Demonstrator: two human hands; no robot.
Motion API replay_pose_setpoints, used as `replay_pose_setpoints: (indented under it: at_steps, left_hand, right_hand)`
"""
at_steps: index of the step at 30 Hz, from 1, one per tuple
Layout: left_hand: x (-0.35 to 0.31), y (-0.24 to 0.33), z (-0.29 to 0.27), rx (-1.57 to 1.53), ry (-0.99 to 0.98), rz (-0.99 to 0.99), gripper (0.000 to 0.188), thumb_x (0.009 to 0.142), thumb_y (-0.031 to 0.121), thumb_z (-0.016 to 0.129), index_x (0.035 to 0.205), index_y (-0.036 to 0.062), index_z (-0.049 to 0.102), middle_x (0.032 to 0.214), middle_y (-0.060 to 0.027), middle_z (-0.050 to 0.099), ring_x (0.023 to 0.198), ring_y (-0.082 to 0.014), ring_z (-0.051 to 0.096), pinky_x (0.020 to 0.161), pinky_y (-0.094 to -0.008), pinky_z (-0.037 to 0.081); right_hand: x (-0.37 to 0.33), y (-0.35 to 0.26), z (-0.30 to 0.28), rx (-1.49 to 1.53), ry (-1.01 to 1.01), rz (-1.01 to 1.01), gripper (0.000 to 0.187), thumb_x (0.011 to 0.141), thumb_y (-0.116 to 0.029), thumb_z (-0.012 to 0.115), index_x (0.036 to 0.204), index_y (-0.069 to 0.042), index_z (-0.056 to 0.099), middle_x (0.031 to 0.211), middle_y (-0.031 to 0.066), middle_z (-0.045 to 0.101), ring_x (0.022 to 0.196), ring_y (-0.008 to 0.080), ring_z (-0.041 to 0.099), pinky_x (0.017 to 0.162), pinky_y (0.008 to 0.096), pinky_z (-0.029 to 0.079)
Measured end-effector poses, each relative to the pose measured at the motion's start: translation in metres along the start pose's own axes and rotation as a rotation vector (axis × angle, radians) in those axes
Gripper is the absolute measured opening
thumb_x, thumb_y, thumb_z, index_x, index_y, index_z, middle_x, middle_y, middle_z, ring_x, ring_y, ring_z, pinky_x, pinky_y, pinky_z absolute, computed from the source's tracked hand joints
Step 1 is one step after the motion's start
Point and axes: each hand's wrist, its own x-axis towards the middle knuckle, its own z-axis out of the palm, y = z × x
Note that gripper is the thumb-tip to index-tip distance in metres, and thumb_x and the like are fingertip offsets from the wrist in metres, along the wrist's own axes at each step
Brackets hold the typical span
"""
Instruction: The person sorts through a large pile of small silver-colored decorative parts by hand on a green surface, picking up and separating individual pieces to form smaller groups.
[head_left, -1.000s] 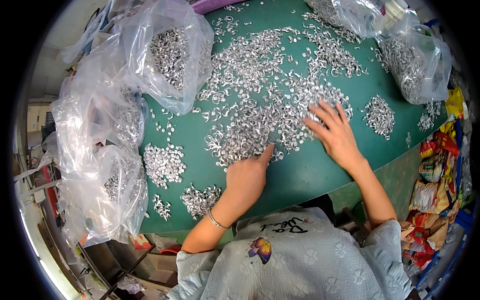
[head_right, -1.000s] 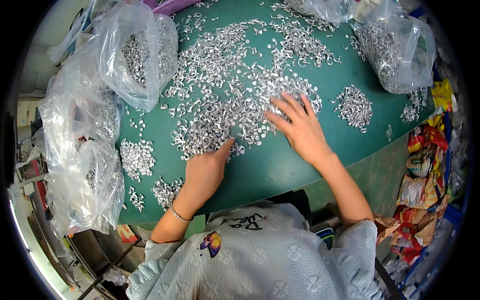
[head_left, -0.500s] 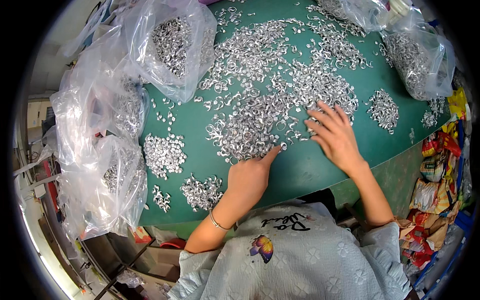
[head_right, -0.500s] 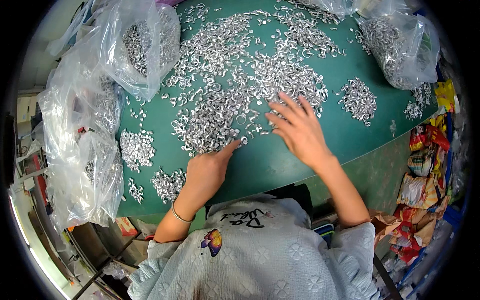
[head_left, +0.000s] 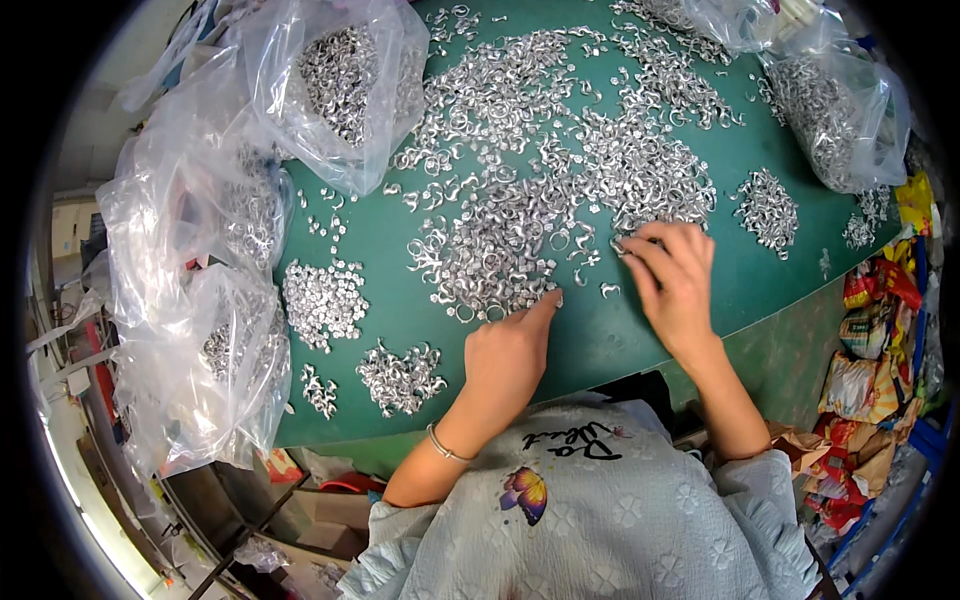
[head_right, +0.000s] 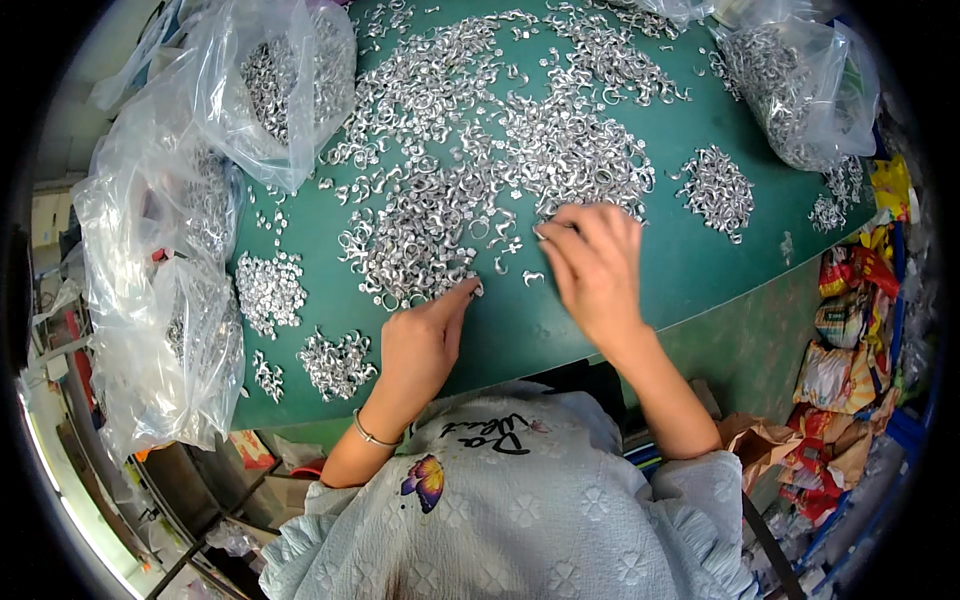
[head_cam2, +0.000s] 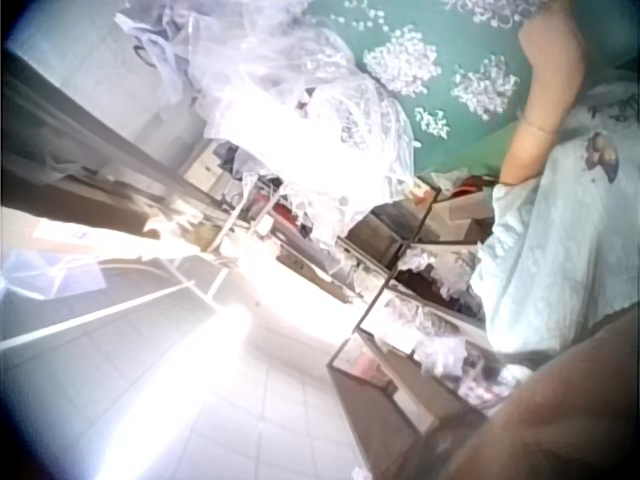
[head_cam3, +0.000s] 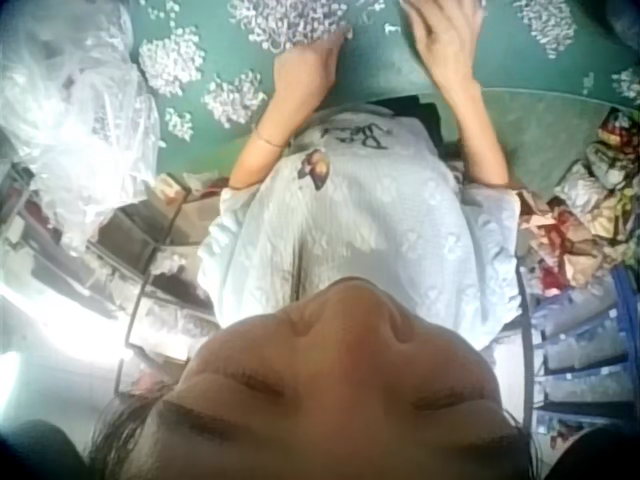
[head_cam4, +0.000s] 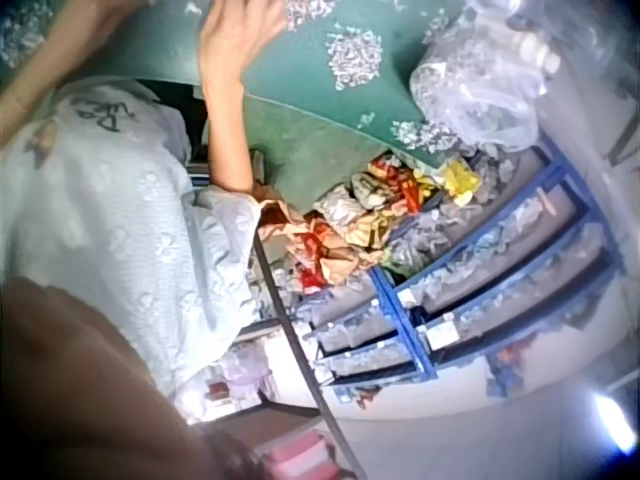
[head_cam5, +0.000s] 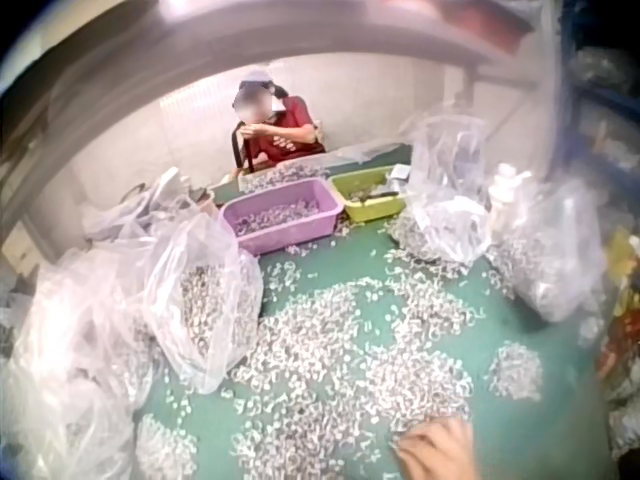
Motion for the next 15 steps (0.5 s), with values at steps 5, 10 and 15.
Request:
replay_pose_setpoints:
  at_steps: [5, 10, 15]
  left_hand:
    - [-0.001, 0.01, 0.004, -0.062, 0.056, -0.147, 0.01, 0.084, 0.012, 0.061, 0.093, 0.0096, 0.066, 0.054, -0.0122, 0.057, 0.045, -0.0285, 0.056, 0.043, -0.036, 0.042]
    - [-0.007, 0.008, 0.011, -0.186, 0.071, -0.185, 0.01, 0.085, 0.012, 0.061, 0.091, 0.0059, 0.065, 0.054, -0.012, 0.055, 0.043, -0.0208, 0.054, 0.043, -0.032, 0.041]
    - [-0.005, 0.002, 0.005, -1.196, -0.248, -0.606, 0.02, 0.093, 0.017, 0.052, 0.1, 0.0, 0.06, 0.058, -0.0026, 0.052, 0.045, -0.0083, 0.041, 0.041, -0.0222, 0.033]
  right_hand:
    - [0.009, -0.011, 0.023, -0.001, -0.143, -0.017, 0.015, 0.072, -0.014, 0.07, 0.084, -0.008, 0.064, 0.089, 0.0023, 0.054, 0.086, 0.0214, 0.048, 0.077, 0.0362, 0.032]
    - [0.011, -0.016, 0.02, -0.013, -0.131, -0.048, 0.016, 0.072, -0.014, 0.07, 0.084, -0.008, 0.062, 0.088, 0.0018, 0.054, 0.086, 0.0211, 0.047, 0.078, 0.0369, 0.032]
    - [0.011, -0.014, 0.025, 0.0, -0.159, -0.027, 0.013, 0.072, -0.012, 0.069, 0.083, -0.009, 0.063, 0.089, 0.0017, 0.056, 0.087, 0.0217, 0.049, 0.078, 0.0369, 0.032]
